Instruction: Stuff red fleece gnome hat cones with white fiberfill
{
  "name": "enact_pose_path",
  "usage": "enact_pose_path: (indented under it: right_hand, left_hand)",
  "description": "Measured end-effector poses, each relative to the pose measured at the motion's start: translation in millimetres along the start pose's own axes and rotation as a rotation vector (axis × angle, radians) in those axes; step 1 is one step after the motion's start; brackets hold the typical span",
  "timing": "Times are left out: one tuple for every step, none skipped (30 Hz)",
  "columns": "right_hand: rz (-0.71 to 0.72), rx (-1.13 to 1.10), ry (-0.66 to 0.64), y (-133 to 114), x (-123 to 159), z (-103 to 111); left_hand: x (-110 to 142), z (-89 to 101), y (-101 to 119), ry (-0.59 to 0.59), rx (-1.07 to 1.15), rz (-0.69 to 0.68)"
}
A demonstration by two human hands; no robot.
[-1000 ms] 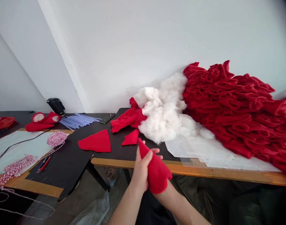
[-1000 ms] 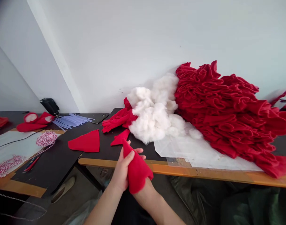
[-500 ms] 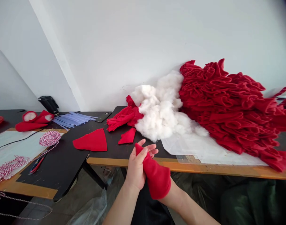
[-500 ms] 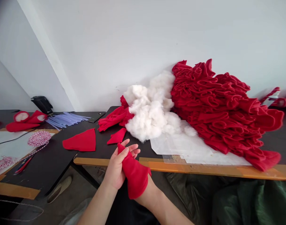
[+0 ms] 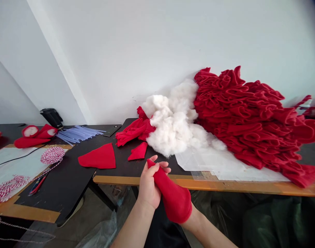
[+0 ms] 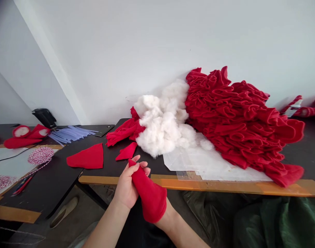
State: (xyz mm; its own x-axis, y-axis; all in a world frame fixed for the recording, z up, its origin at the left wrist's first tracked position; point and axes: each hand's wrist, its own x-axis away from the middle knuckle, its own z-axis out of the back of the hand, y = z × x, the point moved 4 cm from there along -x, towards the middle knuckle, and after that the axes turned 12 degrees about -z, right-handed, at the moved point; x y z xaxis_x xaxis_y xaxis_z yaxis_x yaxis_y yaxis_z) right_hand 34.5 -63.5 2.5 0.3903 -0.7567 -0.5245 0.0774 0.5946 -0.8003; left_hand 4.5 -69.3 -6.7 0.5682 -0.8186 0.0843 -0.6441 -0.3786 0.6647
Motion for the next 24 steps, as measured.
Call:
enact_pose_path:
  right_hand:
    - [-0.015,-0.064,0.010,-1.9,-0.5,-2.7]
    - [-0.035,-0.131,0.034,-3.6,-1.3,-5.6]
    - [-0.051,-0.209,0.070,-4.9,-2.2,-8.1]
    - [-0.062,-0.300,0.111,-5.4,-3.2,-9.7]
    - [-0.059,-0.399,0.134,-5.1,-4.2,-10.2]
    - [-0.042,-0.498,0.121,-4.2,-5.3,-9.8]
    - [-0.008,-0.569,0.064,-3.2,-6.5,-8.5]
    - [0.038,-0.596,-0.037,-2.6,-7.3,-6.9]
    - [0.086,-0.588,-0.159,-2.1,-7.3,-5.0]
    - [0.123,-0.556,-0.271,-1.1,-6.7,-2.6]
    - [0.149,-0.515,-0.355,0.1,-5.7,-0.2]
    - [0.164,-0.479,-0.399,1.2,-5.0,2.2]
    - [0.172,-0.448,-0.412,1.7,-4.4,3.8]
    - [0.174,-0.424,-0.404,1.7,-4.1,4.3]
    - [0.173,-0.402,-0.380,1.1,-3.8,3.6]
    - [0.170,-0.380,-0.347,0.3,-3.4,1.7]
    - [0.165,-0.353,-0.311,-0.6,-2.9,-1.3]
    - [0.158,-0.318,-0.274,-1.2,-2.4,-5.2]
    - [0.150,-0.277,-0.233,-1.3,-1.9,-9.8]
    - [0.135,-0.231,-0.181,-0.6,-1.7,-14.7]
    - [0.106,-0.186,-0.111,1.3,-1.8,-19.4]
    - [0.061,-0.147,-0.031,4.3,-2.3,-23.7]
    - [0.014,-0.133,0.055,8.0,-2.7,-27.3]
    - [-0.026,-0.143,0.131,11.9,-2.8,-30.5]
  left_hand:
    - [-0.3,0.2,0.3,-0.009,0.001,0.007]
    - [0.0,-0.3,1.0,-0.031,-0.001,0.014]
    - [0.7,-1.2,2.0,-0.061,-0.006,0.020]
    - [1.8,-2.4,3.3,-0.093,-0.013,0.024]
    - [3.2,-3.7,4.6,-0.122,-0.023,0.028]
    - [4.6,-5.1,6.0,-0.147,-0.037,0.030]
    - [6.1,-6.4,7.1,-0.168,-0.054,0.030]
    - [7.6,-7.6,8.1,-0.184,-0.070,0.029]
    - [9.2,-8.6,8.8,-0.197,-0.084,0.028]
    - [10.8,-9.5,9.0,-0.209,-0.093,0.028]
    - [12.4,-10.3,8.7,-0.224,-0.097,0.030]
    - [13.9,-11.2,8.1,-0.241,-0.097,0.034]
    - [15.4,-11.9,7.3,-0.257,-0.092,0.037]
    - [16.7,-12.6,6.4,-0.269,-0.084,0.038]
    - [17.8,-13.1,5.6,-0.279,-0.075,0.039]
    - [18.7,-13.5,5.0,-0.286,-0.067,0.037]
    - [19.2,-13.7,4.7,-0.290,-0.063,0.034]
    - [19.5,-13.6,4.8,-0.292,-0.061,0.030]
    - [19.3,-13.3,4.9,-0.294,-0.059,0.030]
    - [18.6,-12.6,5.4,-0.296,-0.052,0.032]
    - [17.3,-11.3,6.1,-0.293,-0.042,0.032]
    - [15.4,-9.4,7.1,-0.280,-0.030,0.027]
    - [12.9,-6.7,8.3,-0.253,-0.017,0.018]
    - [10.0,-3.4,9.5,-0.213,-0.004,0.004]
